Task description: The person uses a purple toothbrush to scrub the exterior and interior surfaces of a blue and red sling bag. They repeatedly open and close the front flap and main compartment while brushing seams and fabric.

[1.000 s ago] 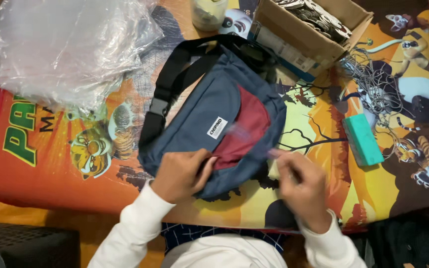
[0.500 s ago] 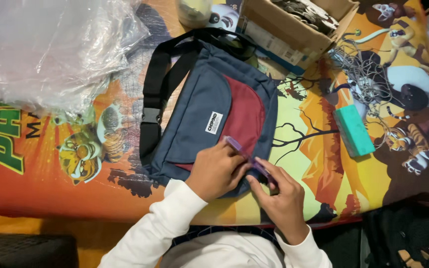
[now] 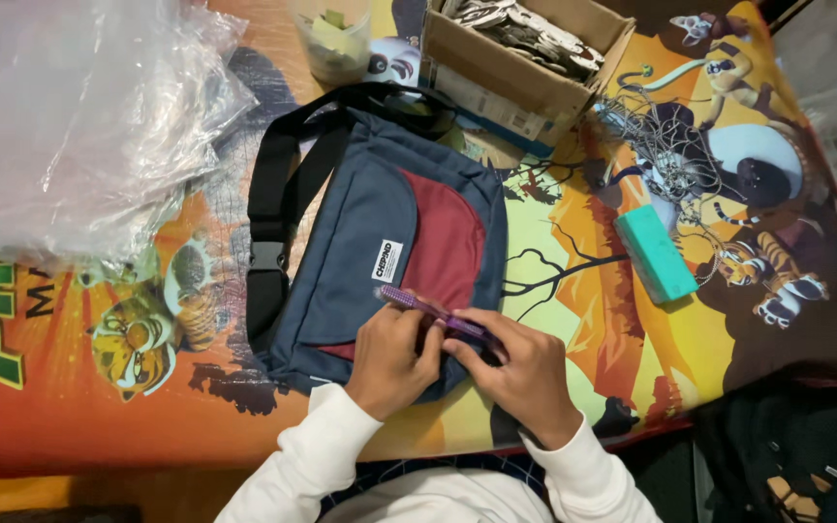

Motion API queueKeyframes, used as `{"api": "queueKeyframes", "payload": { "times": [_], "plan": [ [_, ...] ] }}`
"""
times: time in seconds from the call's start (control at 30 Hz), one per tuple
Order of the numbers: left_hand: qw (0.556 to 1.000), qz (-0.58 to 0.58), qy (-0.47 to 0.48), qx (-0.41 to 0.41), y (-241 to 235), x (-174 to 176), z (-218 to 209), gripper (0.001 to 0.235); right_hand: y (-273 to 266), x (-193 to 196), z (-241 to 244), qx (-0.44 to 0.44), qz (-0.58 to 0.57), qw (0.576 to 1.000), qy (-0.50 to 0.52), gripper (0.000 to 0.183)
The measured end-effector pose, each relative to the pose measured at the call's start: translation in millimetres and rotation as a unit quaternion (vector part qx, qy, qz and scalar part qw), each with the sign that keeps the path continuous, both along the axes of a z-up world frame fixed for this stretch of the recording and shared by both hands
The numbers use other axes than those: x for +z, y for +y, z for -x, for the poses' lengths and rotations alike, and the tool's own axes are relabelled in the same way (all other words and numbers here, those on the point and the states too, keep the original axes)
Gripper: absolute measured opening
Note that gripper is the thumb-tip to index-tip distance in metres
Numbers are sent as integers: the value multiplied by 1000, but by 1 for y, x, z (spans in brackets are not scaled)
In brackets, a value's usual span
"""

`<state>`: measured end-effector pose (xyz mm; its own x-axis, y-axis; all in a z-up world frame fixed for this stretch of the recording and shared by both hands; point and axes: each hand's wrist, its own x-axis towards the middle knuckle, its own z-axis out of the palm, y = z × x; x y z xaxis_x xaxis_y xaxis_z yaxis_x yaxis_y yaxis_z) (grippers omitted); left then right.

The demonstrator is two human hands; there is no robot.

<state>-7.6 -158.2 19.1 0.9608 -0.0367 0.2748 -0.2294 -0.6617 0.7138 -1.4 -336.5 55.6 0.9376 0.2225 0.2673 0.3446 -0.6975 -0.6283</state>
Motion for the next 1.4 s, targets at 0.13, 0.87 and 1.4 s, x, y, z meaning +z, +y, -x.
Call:
{"api": "queueKeyframes", "payload": {
  "times": [0.13,0.87,1.4],
  "plan": [
    [993,105,-59,-7,-1,17,-1,7,-1,-5,3,-34,28,997,-62,24],
    [935,328,127,47,16,-3,-9,23,-25,-27,12,-135,-22,990,39,30],
    [965,232,105,60,7,14,-6,17,-32,-14,6,-121,-99,983,100,45]
  ]
}}
